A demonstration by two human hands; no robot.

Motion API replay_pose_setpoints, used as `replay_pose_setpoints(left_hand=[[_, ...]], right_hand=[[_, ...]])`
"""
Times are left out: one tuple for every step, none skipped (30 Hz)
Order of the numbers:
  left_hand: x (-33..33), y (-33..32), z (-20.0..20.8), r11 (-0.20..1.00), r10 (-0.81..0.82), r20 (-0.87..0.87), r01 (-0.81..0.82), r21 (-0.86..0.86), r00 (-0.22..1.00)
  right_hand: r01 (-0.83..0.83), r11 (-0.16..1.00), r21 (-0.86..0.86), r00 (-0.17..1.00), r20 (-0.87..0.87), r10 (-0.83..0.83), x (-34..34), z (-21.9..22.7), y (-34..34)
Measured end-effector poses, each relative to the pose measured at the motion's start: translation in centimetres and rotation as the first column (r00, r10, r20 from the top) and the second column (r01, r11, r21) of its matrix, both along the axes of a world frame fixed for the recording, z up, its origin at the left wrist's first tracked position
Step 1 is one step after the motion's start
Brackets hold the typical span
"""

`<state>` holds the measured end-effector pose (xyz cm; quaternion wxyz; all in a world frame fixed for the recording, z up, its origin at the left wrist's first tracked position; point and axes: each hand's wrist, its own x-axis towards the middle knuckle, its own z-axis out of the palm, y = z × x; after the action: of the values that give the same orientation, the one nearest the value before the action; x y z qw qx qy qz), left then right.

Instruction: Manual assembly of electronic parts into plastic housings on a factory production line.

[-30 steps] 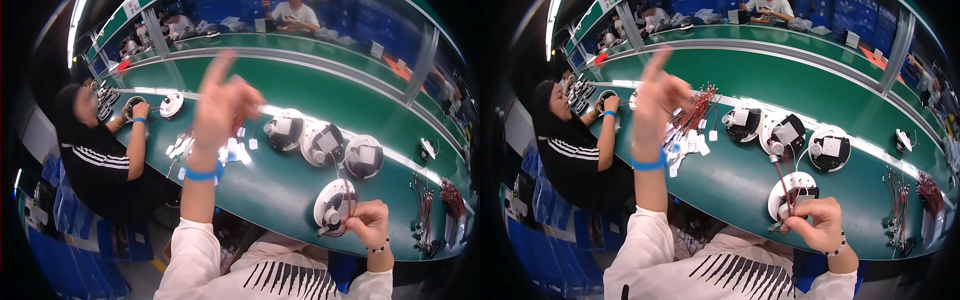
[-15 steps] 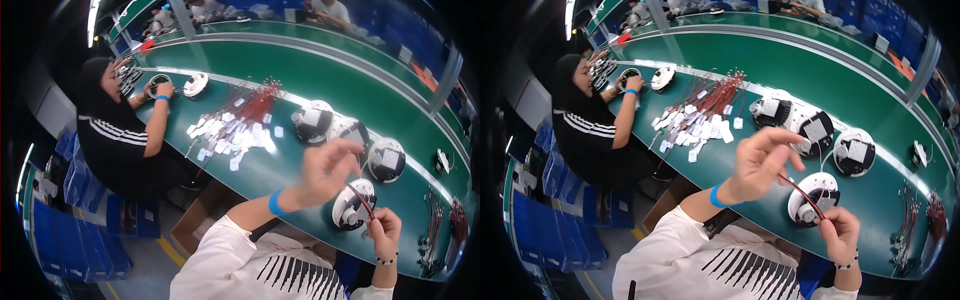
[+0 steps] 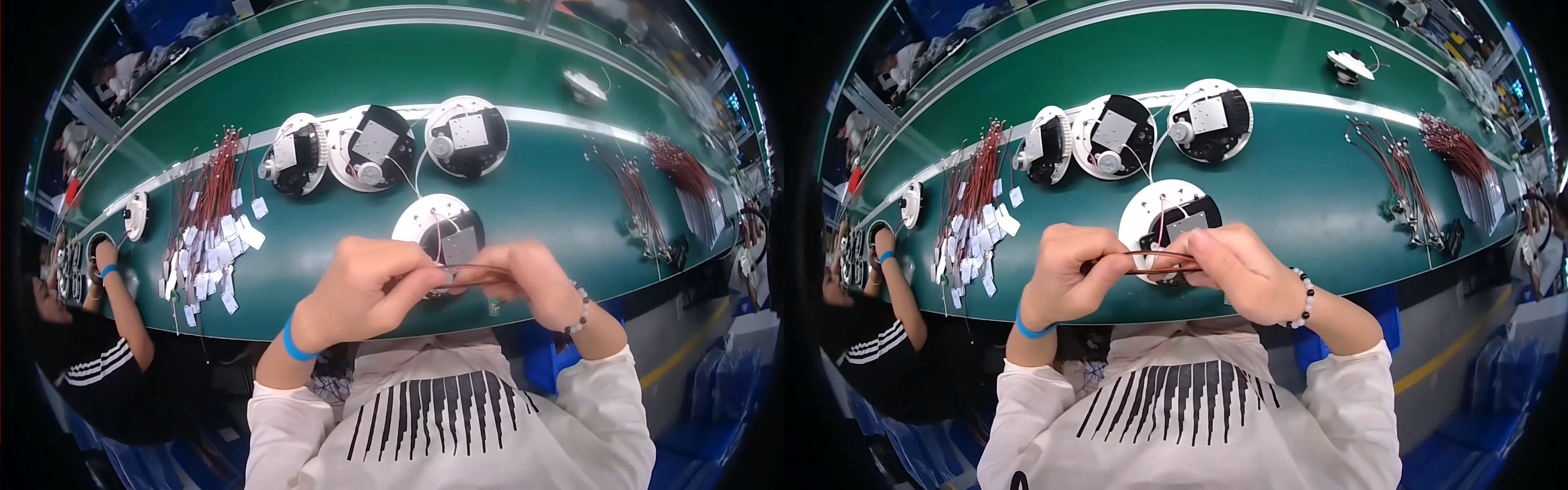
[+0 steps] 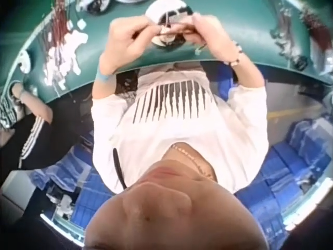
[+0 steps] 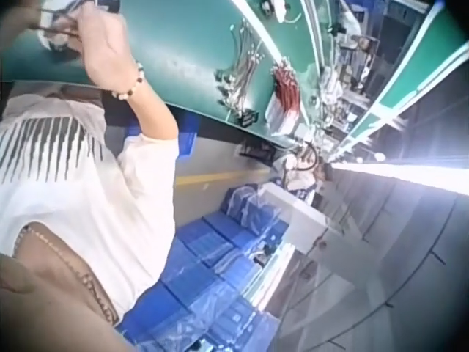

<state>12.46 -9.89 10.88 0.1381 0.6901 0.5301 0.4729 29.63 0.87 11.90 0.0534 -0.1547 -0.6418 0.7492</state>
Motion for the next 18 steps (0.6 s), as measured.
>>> replay_pose_setpoints(left_hand=[[-0.1,0.0,0.1,0.994,-0.082,0.078,0.087,-0.06,0.994],[-0.2,0.0,0.3,0.995,-0.08,0.08,0.085,-0.061,0.994],[-0.3,-0.1,0.5,0.987,-0.124,0.089,0.132,-0.089,0.988],[-0.4,-0.2,0.6,0.978,-0.164,0.098,0.175,-0.116,0.982],[-0.5,-0.4,0.3,0.981,-0.15,0.094,0.16,-0.112,0.984],[-0.3,-0.5,-0.3,0.986,-0.127,0.095,0.136,-0.096,0.987],[-0.3,-0.5,-0.8,0.991,-0.102,0.096,0.11,-0.079,0.99],[-0.2,-0.4,-1.0,0.993,-0.083,0.092,0.09,-0.07,0.992],[-0.1,-0.3,-1.1,0.993,-0.084,0.079,0.091,-0.077,0.993],[-0.3,-0.3,-1.0,0.992,-0.086,0.066,0.091,-0.084,0.994],[-0.9,0.1,-0.7,0.985,-0.112,-0.015,0.109,-0.136,0.994],[-1.8,1.0,-1.1,0.987,-0.096,-0.015,0.094,-0.127,0.995],[-2.6,2.3,-2.3,0.999,-0.017,0.091,0.021,-0.05,0.996],[-3.5,3.5,-3.7,0.999,0.048,0.199,-0.051,0.012,0.979],[-4.5,4.2,-4.6,1.0,-0.006,0.341,0.012,-0.014,0.94],[-5.0,5.4,-5.9,0.995,-0.075,0.482,0.099,-0.026,0.873],[-5.3,5.7,-6.9,0.991,-0.106,0.479,0.132,-0.023,0.872],[-5.3,5.9,-7.6,0.987,-0.128,0.377,0.154,-0.039,0.917]], right_hand=[[0.004,0.999,0.051,1.0,0.008,-0.004,0.3,-0.1,0.2],[0.0,0.994,0.105,1.0,0.014,-0.002,0.5,-0.1,0.3],[-0.002,0.957,0.29,0.997,-0.077,0.026,0.4,0.0,0.5],[-0.009,0.957,0.291,0.997,-0.076,0.032,0.5,0.1,0.6],[-0.013,0.927,0.374,0.995,-0.087,0.049,0.4,0.0,0.7],[-0.017,0.891,0.455,0.993,-0.098,0.069,0.1,0.0,0.7],[-0.003,0.868,0.497,0.995,-0.081,0.05,-0.3,0.2,0.5],[-0.019,0.863,0.505,0.994,-0.083,0.071,-0.6,0.1,0.3],[0.039,0.728,0.684,0.987,-0.141,0.079,-1.0,-0.1,0.1],[0.111,0.558,0.823,0.975,-0.199,0.1,-1.5,-0.3,0.0],[0.1,0.549,0.83,0.973,-0.197,0.12,-1.8,-0.4,0.3],[0.179,0.509,0.842,0.971,-0.236,0.048,-2.2,-0.6,0.4],[0.257,0.462,0.849,0.96,-0.278,-0.025,-2.5,-0.9,0.6],[0.336,0.415,0.846,0.941,-0.322,-0.106,-2.8,-1.4,0.8],[0.331,0.453,0.828,0.943,-0.299,-0.144,-3.1,-1.6,1.3],[0.37,0.422,0.828,0.928,-0.306,-0.213,-3.2,-2.3,2.1],[0.368,0.415,0.832,0.928,-0.303,-0.215,-3.7,-2.8,2.5],[0.367,0.401,0.839,0.927,-0.295,-0.232,-3.7,-3.2,2.8]])
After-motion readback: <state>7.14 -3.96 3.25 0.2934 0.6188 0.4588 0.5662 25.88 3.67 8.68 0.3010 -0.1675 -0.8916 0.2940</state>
